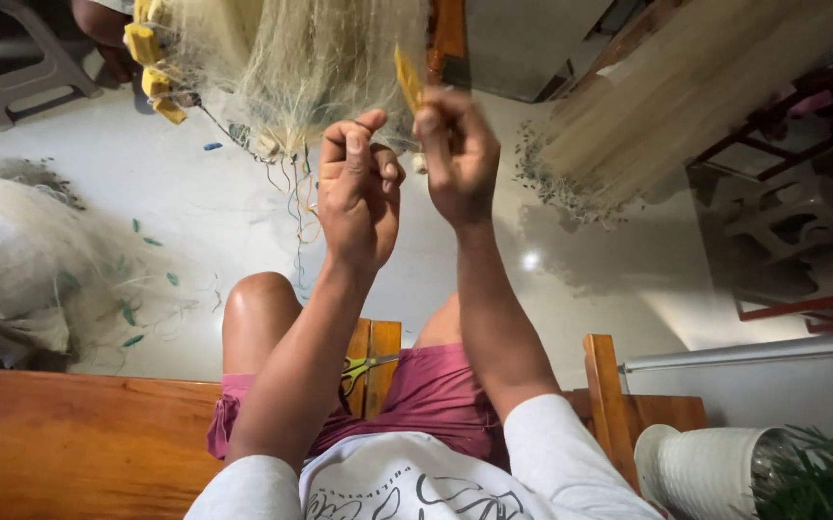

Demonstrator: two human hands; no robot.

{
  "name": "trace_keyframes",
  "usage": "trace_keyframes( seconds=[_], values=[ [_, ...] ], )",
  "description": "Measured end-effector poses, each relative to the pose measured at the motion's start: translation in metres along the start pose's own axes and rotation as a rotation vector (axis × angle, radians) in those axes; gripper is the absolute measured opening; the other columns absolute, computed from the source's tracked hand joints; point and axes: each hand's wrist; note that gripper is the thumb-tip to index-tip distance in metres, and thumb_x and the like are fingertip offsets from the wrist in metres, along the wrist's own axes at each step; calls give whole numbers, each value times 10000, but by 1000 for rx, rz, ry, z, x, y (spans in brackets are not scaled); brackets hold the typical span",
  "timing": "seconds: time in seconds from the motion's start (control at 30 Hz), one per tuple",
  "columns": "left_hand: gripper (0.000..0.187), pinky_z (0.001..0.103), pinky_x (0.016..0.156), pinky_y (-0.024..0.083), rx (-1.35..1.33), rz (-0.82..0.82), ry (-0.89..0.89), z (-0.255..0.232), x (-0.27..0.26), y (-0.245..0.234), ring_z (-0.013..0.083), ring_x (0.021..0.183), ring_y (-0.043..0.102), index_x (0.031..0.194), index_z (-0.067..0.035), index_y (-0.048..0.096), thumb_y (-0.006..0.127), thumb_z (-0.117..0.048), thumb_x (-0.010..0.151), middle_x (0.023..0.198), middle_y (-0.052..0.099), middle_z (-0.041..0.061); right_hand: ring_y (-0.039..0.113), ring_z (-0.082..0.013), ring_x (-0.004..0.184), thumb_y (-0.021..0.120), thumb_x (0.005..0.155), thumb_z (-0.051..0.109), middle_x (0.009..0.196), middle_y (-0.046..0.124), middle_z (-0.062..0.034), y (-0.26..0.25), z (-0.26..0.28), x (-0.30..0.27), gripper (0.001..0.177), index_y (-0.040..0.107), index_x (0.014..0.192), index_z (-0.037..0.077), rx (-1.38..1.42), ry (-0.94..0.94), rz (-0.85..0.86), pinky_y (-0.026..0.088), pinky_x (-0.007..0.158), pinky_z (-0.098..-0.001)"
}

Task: Using a yellow shuttle to weave and repair the mesh of a fishing net.

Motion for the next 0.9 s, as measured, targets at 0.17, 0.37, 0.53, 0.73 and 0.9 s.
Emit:
trace_keyframes(
  seconds=[0.17,0.37,0.53,0.73,0.9],
  values=[
    [108,198,585,379,-18,-56,-118,5,4,0,111,680,538,967,-117,535,624,-166,1003,1257,625,133,527,-120,862,628,1043,247,1013,537,-6,17,-3,33,286,528,1300,170,80,-108,-49,503,790,-243],
    [104,234,633,401,12,-35,-85,10,10,-10,136,708,564,987,-95,523,612,-146,1007,1244,636,179,517,-113,1061,631,1024,220,1162,504,7,3,24,25,151,663,1167,182,78,-292,-196,485,919,-273],
    [128,286,758,453,120,45,-54,9,5,-5,163,773,574,984,-93,506,634,-87,975,1075,625,115,622,-231,911,570,1038,188,1320,629,-182,-11,18,-21,77,557,1091,133,274,-464,-425,543,901,-396],
    [417,368,894,549,539,98,69,16,-5,-3,231,963,696,1113,-93,347,727,-82,943,1027,689,162,595,-277,924,577,1013,144,738,683,-82,-15,19,-89,134,592,1049,16,-70,-333,-224,432,917,-418],
    [282,369,903,576,209,30,-17,12,-8,-5,215,953,710,1083,-134,322,590,-90,1010,879,652,76,608,-143,577,531,1050,252,699,676,-125,-28,10,-80,261,571,1148,13,153,284,-51,519,581,-259]
  ],
)
Point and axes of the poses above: each hand's wrist, its own x-axis towards the middle knuckle, its own y-axis out of the palm, z = x × y
